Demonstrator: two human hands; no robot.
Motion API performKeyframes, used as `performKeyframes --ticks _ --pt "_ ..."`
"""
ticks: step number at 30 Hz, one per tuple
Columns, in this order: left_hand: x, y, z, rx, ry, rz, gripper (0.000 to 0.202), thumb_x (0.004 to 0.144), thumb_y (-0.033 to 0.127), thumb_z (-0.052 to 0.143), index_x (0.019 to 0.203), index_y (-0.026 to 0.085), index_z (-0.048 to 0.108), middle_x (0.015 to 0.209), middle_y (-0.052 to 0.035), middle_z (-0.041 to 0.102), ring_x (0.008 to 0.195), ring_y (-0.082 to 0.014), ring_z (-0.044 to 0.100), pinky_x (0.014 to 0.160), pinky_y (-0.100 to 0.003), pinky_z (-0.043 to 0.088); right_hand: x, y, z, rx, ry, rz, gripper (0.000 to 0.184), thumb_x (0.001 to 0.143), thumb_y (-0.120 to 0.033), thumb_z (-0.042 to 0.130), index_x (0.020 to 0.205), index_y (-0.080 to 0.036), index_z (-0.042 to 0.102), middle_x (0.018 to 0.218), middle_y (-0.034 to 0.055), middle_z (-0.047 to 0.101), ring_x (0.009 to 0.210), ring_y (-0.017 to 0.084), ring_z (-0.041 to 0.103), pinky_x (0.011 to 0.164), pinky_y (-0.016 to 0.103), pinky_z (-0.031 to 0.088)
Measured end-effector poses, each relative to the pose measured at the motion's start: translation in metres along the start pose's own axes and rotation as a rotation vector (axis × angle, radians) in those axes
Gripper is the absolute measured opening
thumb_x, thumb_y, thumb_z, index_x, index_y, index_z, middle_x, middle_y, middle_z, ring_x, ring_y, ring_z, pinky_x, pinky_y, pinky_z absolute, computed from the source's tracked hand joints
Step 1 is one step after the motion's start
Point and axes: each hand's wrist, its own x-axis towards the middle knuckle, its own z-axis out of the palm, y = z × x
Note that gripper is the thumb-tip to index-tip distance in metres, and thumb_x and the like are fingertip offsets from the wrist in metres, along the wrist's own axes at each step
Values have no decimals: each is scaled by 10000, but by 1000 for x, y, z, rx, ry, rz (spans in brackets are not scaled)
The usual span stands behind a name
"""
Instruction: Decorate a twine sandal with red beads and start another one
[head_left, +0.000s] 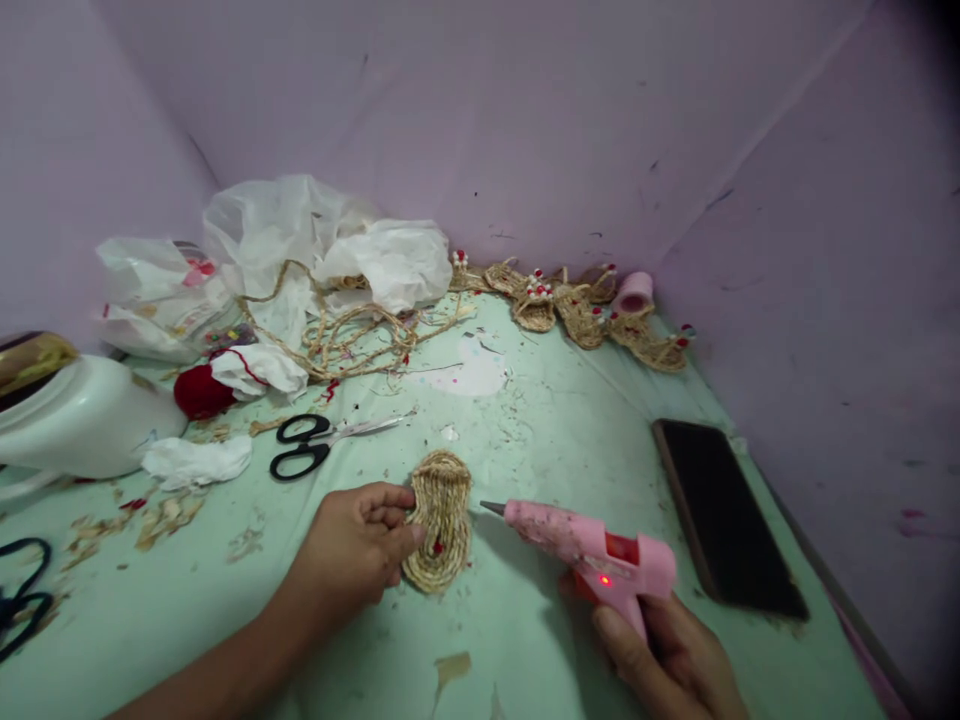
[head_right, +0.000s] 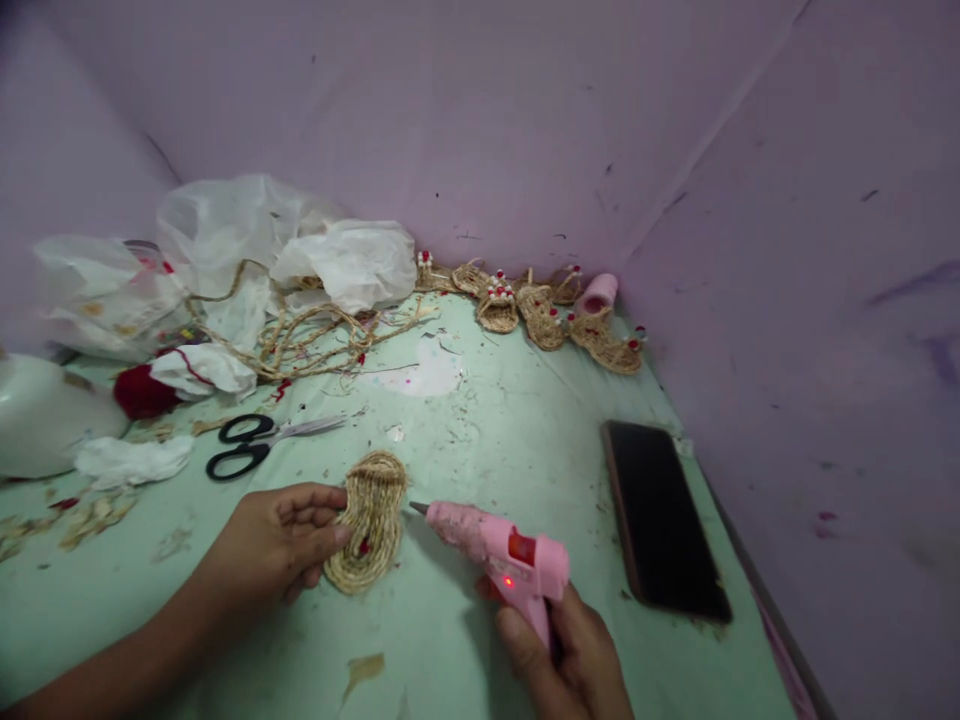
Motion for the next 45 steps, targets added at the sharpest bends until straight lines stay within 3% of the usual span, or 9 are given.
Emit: performKeyframes --ticks 9,18,22,27,31,35,38,41,45 --pt "-2 5 1 52 -15 39 196 516 240 654 622 153 514 395 94 457 286 -43 377 292 -155 245 -6 -8 21 9 92 -48 357 718 -476 571 968 -236 659 812 39 675 772 241 583 688 323 445" --pt "1 0 -2 12 -54 55 222 522 253 655 640 166 489 436 93 459 290 -45 395 263 -143 263 -2 -9 15 123 105 -17 304 694 -459 622 848 -199 657 578 12 578 529 168 487 463 252 379" --pt "3 -5 -5 -52 -67 90 255 528 285 665 647 175 469 428 93 465 278 -54 392 240 -148 282 24 -17 3 338 92 34 278 712 -449 622 710 -171 610 521 4 560 474 124 470 443 222 379" --pt "4 -6 -8 -125 -101 123 268 544 304 667 631 173 450 381 94 452 275 -52 379 249 -146 297 76 -51 5 545 105 226 184 660 -301 694 749 -164 610 551 -10 606 465 102 536 411 175 417" --pt "4 -6 -11 -198 -122 147 266 577 314 662 640 172 446 371 88 458 283 -48 369 262 -139 288 114 -72 20 647 15 195 52 716 -200 620 729 -150 616 622 10 640 546 110 601 467 165 474" --pt "5 -8 -14 -239 -160 157 277 591 332 670 639 171 450 386 86 453 289 -43 359 270 -139 282 130 -77 26 647 -20 184 18 697 -143 617 685 -145 604 605 10 641 558 108 605 547 170 498" --pt "6 -11 -16 -249 -194 183 293 603 355 677 642 169 453 417 81 456 308 -42 371 280 -137 285 120 -74 24 644 -39 187 158 648 -163 670 788 -164 598 646 8 660 563 115 600 548 189 491" --pt "8 -13 -20 -254 -252 195 300 624 382 674 668 164 473 442 72 463 299 -29 341 279 -132 260 92 -65 22 594 -68 121 351 657 -314 690 966 -220 554 617 -9 644 551 147 571 528 239 461" --pt "12 -12 -27 -336 -348 188 323 598 373 716 730 153 520 577 46 526 267 37 202 278 -130 125 50 -50 21 588 -138 6 257 730 -439 600 854 -216 576 490 -27 494 455 129 418 467 255 355"
